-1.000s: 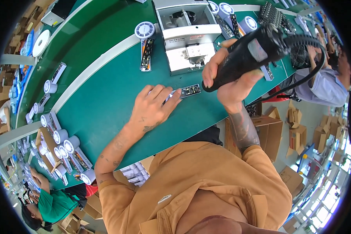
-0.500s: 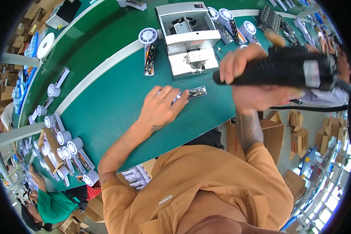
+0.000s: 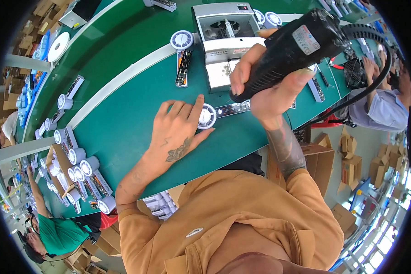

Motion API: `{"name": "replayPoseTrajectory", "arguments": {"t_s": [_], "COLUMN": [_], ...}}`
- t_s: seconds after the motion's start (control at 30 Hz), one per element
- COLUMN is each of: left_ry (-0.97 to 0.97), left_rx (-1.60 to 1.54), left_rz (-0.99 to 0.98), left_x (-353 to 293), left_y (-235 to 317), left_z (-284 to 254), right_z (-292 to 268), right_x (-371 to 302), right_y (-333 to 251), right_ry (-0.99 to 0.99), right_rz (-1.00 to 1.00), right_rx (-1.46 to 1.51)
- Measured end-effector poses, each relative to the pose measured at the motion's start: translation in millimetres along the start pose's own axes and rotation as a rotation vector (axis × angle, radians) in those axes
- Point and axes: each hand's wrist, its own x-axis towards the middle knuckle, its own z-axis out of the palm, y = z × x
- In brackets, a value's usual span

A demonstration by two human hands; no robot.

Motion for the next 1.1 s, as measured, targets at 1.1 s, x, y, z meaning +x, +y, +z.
{"name": "replayPoseTrajectory", "arguments": {"t_s": [1.1], "left_ry": [0.043], "left_rx": [-0.097], "left_rz": [0.055], "left_x": [3], "left_y": [-3], "left_z": [1], "right_z": [27], "right_x": [-22], "right_y": [19], "right_ry": [-0.053], "right_rz": [0.080], "right_rx": [0.122]}}
